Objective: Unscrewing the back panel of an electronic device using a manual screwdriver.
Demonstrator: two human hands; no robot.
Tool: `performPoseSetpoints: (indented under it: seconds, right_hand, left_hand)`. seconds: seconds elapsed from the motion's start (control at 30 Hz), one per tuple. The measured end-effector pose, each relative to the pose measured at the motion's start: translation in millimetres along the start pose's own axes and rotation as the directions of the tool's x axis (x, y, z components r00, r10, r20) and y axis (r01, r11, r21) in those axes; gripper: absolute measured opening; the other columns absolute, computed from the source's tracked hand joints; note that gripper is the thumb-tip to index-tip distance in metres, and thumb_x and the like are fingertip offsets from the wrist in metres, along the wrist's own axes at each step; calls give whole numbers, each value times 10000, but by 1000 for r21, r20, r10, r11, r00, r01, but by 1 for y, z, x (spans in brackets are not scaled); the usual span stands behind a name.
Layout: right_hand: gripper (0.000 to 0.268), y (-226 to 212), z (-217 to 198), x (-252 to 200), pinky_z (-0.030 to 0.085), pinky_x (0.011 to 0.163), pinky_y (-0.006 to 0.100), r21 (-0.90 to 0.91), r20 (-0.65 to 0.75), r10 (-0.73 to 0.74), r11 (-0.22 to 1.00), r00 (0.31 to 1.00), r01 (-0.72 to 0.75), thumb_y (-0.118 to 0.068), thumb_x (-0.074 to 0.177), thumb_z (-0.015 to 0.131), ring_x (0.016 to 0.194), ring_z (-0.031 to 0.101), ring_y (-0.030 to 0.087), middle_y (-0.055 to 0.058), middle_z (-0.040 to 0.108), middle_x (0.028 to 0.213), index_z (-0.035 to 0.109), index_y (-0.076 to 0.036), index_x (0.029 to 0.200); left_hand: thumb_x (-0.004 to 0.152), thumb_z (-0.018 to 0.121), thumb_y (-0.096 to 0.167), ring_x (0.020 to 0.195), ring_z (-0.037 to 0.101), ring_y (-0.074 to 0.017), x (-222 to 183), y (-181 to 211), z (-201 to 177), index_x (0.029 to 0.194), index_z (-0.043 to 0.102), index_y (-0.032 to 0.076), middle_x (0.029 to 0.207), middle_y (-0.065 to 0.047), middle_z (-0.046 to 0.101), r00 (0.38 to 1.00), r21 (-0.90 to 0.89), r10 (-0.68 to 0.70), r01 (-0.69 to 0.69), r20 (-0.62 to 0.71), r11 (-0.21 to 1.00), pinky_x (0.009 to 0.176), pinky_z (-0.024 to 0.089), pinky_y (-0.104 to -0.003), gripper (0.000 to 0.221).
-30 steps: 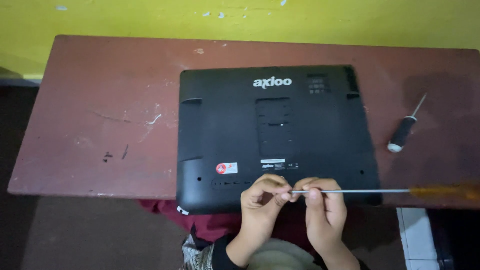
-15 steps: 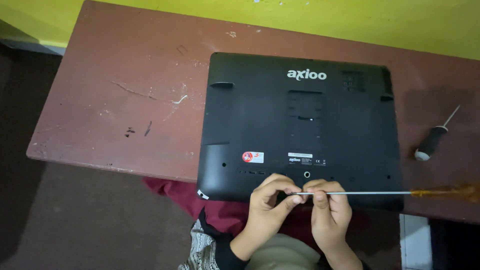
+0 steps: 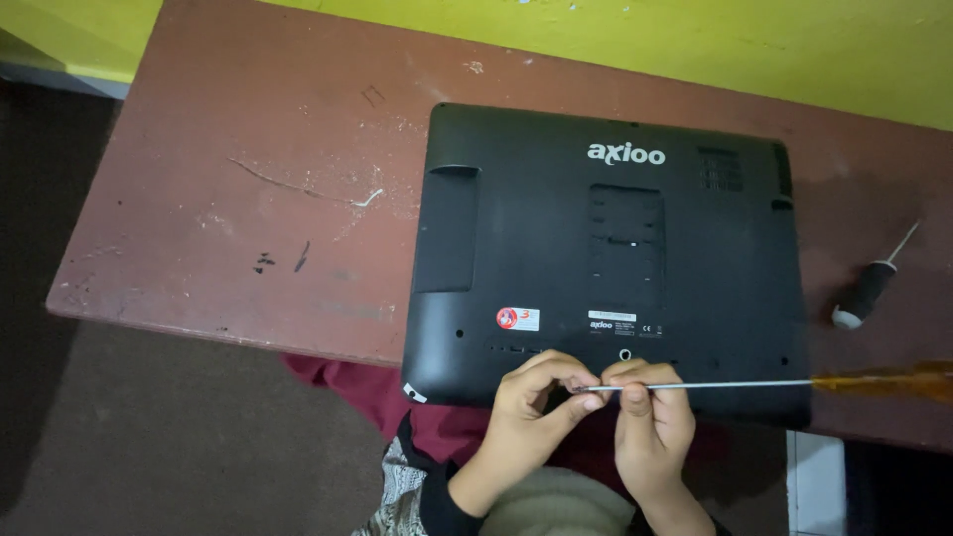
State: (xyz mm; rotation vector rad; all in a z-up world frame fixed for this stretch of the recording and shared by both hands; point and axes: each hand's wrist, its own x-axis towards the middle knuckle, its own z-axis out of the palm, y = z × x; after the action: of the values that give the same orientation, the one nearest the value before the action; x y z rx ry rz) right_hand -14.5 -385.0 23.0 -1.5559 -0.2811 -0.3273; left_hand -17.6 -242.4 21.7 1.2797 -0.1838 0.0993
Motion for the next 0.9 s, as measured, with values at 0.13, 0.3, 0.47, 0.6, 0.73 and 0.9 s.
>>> performPoseSetpoints:
  seconds: [0.13,0.3,0.47,0.6,0.73,0.9]
  right_hand:
    - [230,4,5,3,524,691,301,81,-59,37,996,998,-32,-249,1081,521,719,602,210,119,571,766,554,-51,969]
    - [220,27,-13,18,522,664,282,122,-218,58,992,974,-32,-262,1113,515,695,584,182,95,585,809,548,-77,999]
    - [283,62,-48,17,523,669,279,48,-426,64,998,902,-48,-337,1112,545,720,584,162,97,582,901,531,-66,1031]
    - [271,69,-54,16,506,610,292,-9,-451,9,1000,893,-15,-347,1112,545,672,560,163,82,536,829,475,-99,1031]
    - [294,75,-49,18,501,538,285,-50,-454,-32,999,891,11,-330,1110,537,616,580,158,108,563,800,517,-51,1018]
    - [265,86,-70,38,515,562,294,-124,-448,-37,992,893,-21,-277,1136,481,593,562,173,113,541,748,505,-47,1006]
  left_hand:
    - [888,795,55,987,630,-129,4,-1,-19,1265,637,60,1036,-44,669,986,-144,-134,147,95,979,956,533,-279,409]
    - [837,823,308,1236,640,-242,39,32,-88,1317,596,102,1302,-85,677,997,613,1,-46,72,789,1087,460,-364,570]
    - [983,588,395,1187,605,-295,50,4,-131,1332,593,96,1292,-94,652,993,863,34,-118,117,491,1032,415,-452,460]
    - [1038,497,252,1054,637,-287,43,4,-127,1165,671,58,1156,-94,700,997,818,74,-71,35,571,933,466,-400,289]
    - [1014,543,259,1095,643,-263,39,2,-128,1179,702,86,1171,-75,714,996,794,88,-50,-5,605,978,488,-391,287]
    - [1013,522,251,1080,649,-263,22,-5,-105,1152,717,100,1147,-70,732,984,783,119,31,-133,621,960,468,-388,283]
